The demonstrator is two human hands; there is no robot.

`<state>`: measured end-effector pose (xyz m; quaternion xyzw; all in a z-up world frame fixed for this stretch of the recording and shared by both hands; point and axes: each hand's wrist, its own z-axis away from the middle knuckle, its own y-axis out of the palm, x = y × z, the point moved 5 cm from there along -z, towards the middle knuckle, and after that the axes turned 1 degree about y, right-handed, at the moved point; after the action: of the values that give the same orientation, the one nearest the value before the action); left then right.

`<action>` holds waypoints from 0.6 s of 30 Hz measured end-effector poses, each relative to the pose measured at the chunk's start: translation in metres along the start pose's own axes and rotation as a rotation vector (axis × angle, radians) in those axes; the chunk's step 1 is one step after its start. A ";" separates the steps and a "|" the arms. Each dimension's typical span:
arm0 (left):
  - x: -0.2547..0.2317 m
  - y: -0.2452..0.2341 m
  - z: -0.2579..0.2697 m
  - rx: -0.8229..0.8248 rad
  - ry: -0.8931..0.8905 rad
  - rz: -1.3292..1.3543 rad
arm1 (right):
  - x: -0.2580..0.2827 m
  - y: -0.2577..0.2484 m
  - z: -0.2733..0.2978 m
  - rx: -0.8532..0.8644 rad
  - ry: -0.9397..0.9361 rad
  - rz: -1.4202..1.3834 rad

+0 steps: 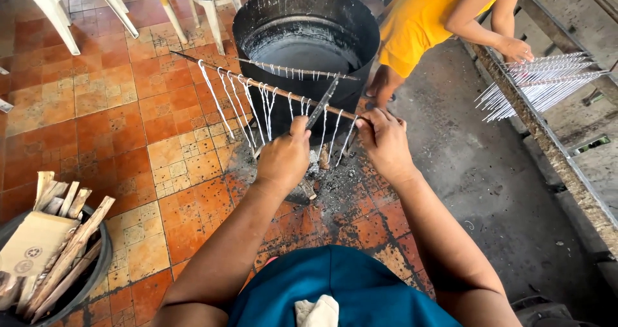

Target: Tending to a wood fire under a large pot of wax and dipping racks of wicks to make candles.

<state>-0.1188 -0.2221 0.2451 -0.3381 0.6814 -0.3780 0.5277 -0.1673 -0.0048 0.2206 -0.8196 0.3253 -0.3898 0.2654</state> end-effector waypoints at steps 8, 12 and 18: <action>0.007 0.000 -0.008 -0.032 -0.021 -0.084 | -0.005 -0.014 0.004 -0.020 0.011 -0.002; -0.004 0.004 -0.008 -0.044 0.008 -0.038 | -0.007 -0.018 0.005 -0.026 0.018 -0.010; -0.011 -0.002 -0.009 -0.047 -0.006 -0.016 | -0.018 -0.018 0.009 -0.026 0.033 -0.010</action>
<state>-0.1249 -0.2120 0.2531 -0.3568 0.6859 -0.3650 0.5187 -0.1630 0.0217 0.2200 -0.8182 0.3305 -0.4002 0.2474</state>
